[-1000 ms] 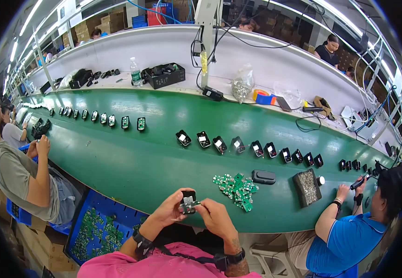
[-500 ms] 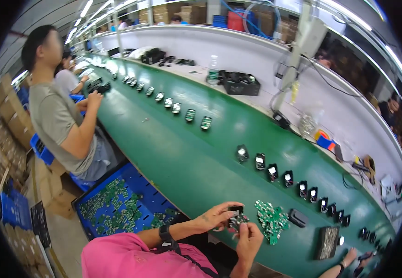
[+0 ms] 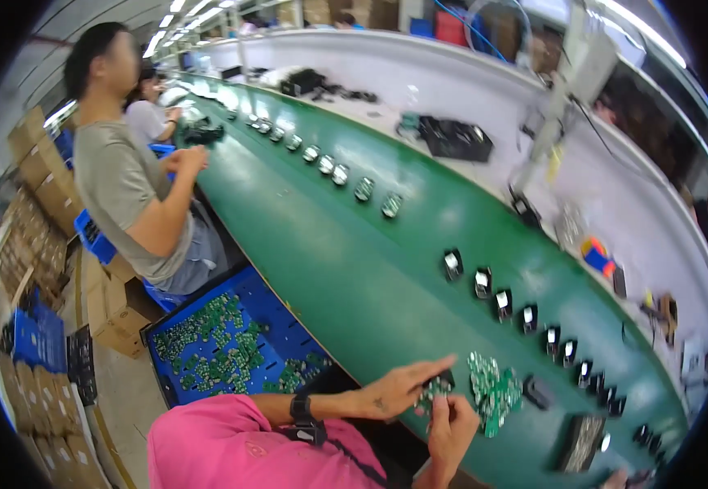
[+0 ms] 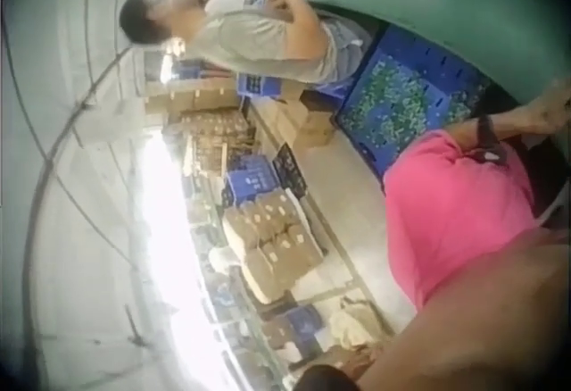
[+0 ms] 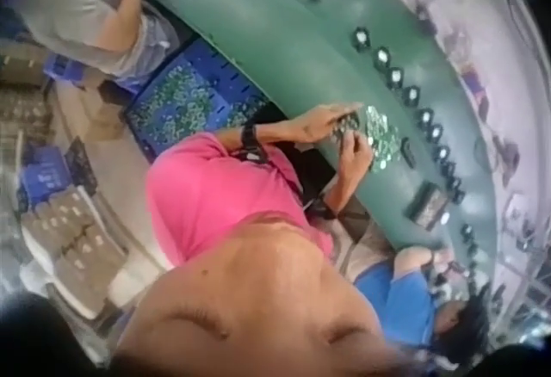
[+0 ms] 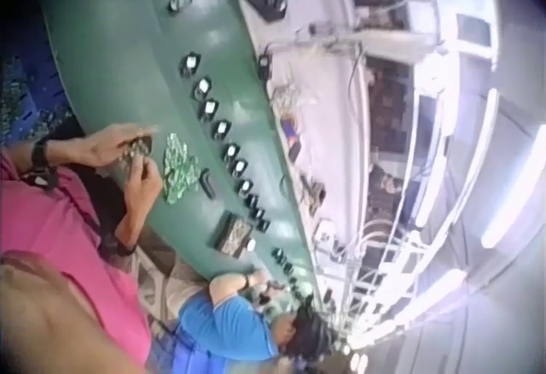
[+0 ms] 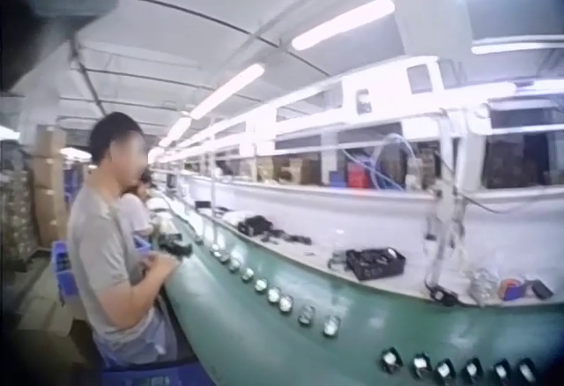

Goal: The person picks up a circuit board and a black plastic housing, fits the board into the housing, and places the assembled unit onto the conveyor belt.

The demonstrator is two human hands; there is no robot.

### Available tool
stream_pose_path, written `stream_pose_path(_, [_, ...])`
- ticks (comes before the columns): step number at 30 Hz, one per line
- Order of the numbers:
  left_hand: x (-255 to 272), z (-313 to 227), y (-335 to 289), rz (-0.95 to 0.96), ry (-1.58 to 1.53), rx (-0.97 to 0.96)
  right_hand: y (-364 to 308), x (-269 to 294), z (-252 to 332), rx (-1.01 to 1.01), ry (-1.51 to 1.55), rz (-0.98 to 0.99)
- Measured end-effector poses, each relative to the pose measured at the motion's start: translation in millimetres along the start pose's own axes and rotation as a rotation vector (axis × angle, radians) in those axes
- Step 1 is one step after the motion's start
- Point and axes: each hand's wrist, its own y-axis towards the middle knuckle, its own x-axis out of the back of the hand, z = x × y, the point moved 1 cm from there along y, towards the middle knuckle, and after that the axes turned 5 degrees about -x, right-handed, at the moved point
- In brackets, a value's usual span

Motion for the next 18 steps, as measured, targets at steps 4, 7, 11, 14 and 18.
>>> stream_pose_path(4, [12, -7, -1, -0.035, 0.019, 0.030, 11, -10, 13, -0.002, -0.090, -0.037])
stream_pose_path(7, [14, -7, -2, 0.038, -0.183, 0.141, 4, -9, 14, -0.020, -0.066, -0.110])
stream_pose_path(11, [14, -12, 1, 0.060, -0.579, 0.305, 3, -5, 13, 0.028, -0.087, -0.164])
stream_pose_path(14, [0, -10, -2, -0.006, -0.302, 0.283, 2, -6, 12, 0.076, -0.155, -0.163])
stream_pose_path(18, [-3, -14, -2, -0.011, -0.256, 0.300, 0, -3, 6, 0.087, -0.172, -0.123])
